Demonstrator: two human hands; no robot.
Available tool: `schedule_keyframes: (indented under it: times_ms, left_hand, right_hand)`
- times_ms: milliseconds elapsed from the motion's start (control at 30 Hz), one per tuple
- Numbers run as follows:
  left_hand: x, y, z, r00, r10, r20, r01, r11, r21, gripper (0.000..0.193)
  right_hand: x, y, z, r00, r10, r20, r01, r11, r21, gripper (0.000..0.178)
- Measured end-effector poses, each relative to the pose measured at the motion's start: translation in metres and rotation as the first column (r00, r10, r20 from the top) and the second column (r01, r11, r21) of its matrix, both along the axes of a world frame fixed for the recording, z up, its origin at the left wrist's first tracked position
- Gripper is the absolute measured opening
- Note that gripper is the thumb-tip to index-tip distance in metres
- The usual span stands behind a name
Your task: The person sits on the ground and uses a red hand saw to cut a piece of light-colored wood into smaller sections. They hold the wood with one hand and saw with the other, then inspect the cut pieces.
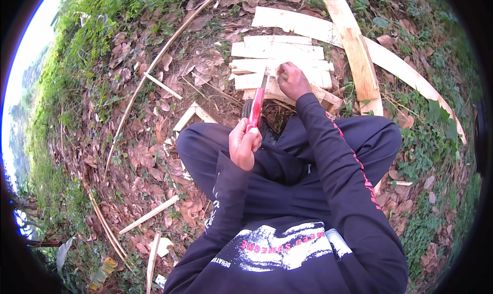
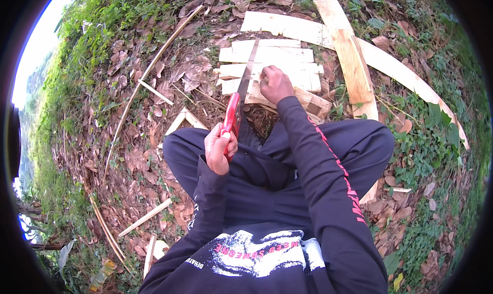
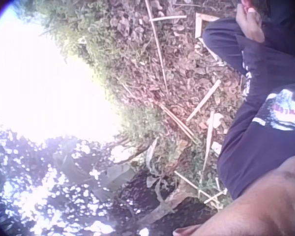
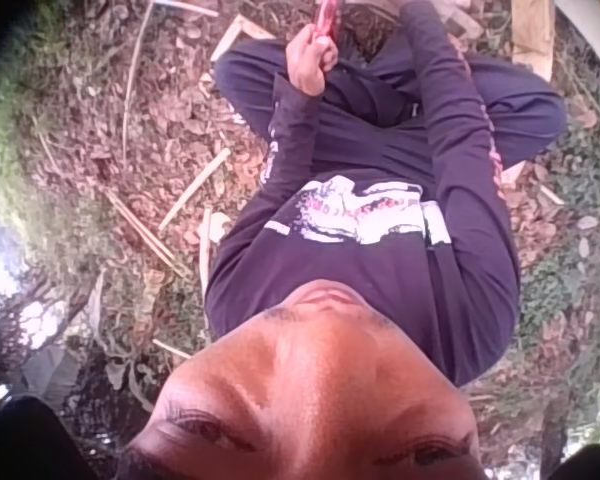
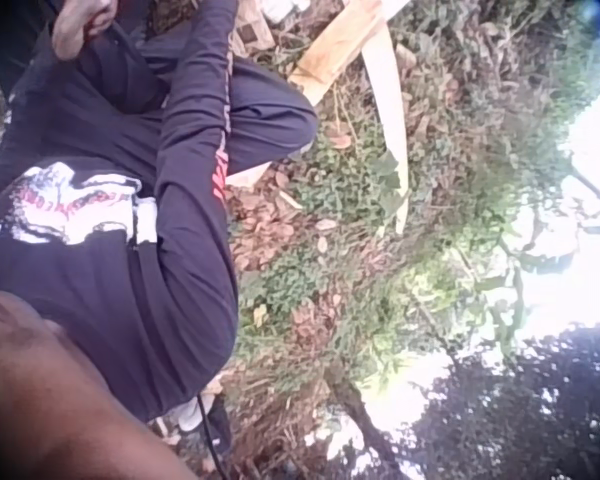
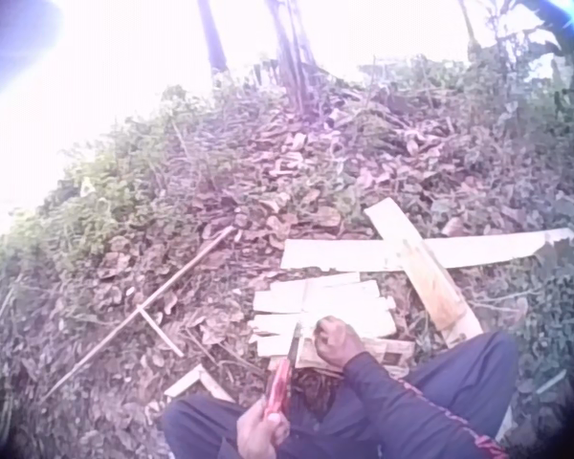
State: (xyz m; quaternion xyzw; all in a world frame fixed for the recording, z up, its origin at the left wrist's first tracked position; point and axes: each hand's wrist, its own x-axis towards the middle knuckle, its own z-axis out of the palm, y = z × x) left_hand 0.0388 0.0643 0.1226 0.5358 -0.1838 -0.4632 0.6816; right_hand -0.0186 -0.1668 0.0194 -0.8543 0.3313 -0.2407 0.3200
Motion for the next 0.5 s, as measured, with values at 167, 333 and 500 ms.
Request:
schedule_keyframes:
  times_ms: [167,333,500]
  left_hand:
    - [0.004,0.0,-0.001,0.998,-0.014,-0.06,0.014,1.0,-0.003,0.009]
    - [0.006,0.008,-0.003,0.997,-0.007,-0.08,0.007,1.0,-0.001,0.009]
    - [0.004,0.014,-0.002,0.998,0.018,-0.054,-0.017,0.999,0.033,0.014]
  right_hand:
    - [-0.002,0.0,0.002,0.998,0.035,-0.046,-0.035,0.999,0.003,0.019]
    - [-0.007,0.001,-0.004,0.998,0.065,-0.01,-0.065,0.998,0.007,0.026]
    - [-0.008,0.019,0.001,0.998,0.007,-0.063,-0.012,0.997,-0.073,0.027]
